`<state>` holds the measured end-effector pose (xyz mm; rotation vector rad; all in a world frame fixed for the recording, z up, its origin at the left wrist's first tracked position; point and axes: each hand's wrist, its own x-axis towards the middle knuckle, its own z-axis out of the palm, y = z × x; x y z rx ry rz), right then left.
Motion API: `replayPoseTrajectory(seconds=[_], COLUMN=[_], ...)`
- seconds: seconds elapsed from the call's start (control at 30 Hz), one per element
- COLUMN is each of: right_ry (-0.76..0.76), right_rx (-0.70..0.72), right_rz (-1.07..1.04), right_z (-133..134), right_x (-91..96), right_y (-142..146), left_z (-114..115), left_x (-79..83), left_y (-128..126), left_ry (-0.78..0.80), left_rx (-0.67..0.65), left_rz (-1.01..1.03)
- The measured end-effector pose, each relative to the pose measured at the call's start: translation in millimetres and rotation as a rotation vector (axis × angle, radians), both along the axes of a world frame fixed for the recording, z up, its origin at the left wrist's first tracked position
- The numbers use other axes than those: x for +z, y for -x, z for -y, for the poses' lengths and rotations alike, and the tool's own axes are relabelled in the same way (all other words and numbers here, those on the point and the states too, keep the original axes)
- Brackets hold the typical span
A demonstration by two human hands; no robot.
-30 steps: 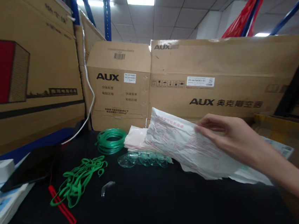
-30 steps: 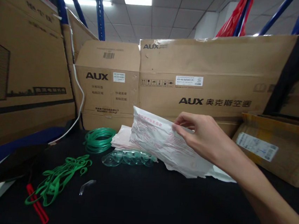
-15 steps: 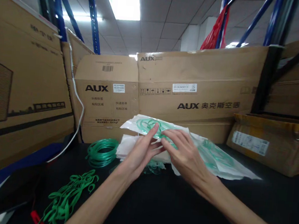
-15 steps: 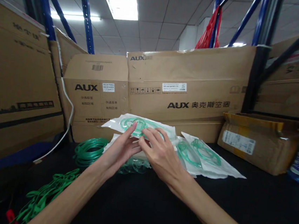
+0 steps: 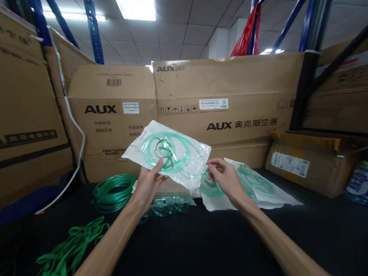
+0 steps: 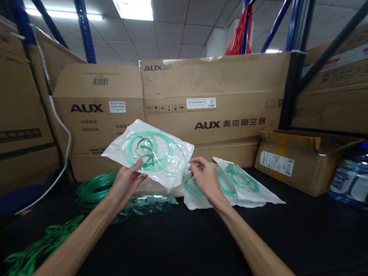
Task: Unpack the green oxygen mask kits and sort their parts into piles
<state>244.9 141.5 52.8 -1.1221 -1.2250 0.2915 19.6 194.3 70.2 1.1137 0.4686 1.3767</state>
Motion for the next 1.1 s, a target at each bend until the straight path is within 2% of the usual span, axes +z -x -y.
replayPoseTrajectory(seconds=[0.23,0.57,0.83,1.1], right_ry=[0.119,0.28,0.238,0.31], right_rx=[0.194,0.596,0.75,0.693], right_rz=[-0.115,-0.464,-0.609,-0.508], right_z=[7.8,13.2,17.0,14.2], right_x=[-1.6,5.5,7.5,-3.3], right_y=[9.2,22.0,20.3,29.4], left_z=[-4.4,-1.0,-3.9,-1.7], left_x=[-6.3,-15.0,-15.4,-10.9], left_y=[1.6,-5.0,-3.4,-4.7], left_ry=[0.01,0.079,0.11,0.2], left_rx=[-0.043,-0.138,-0.139,-0.125], left_rz=[-0.047,-0.169,-0.13,-0.077])
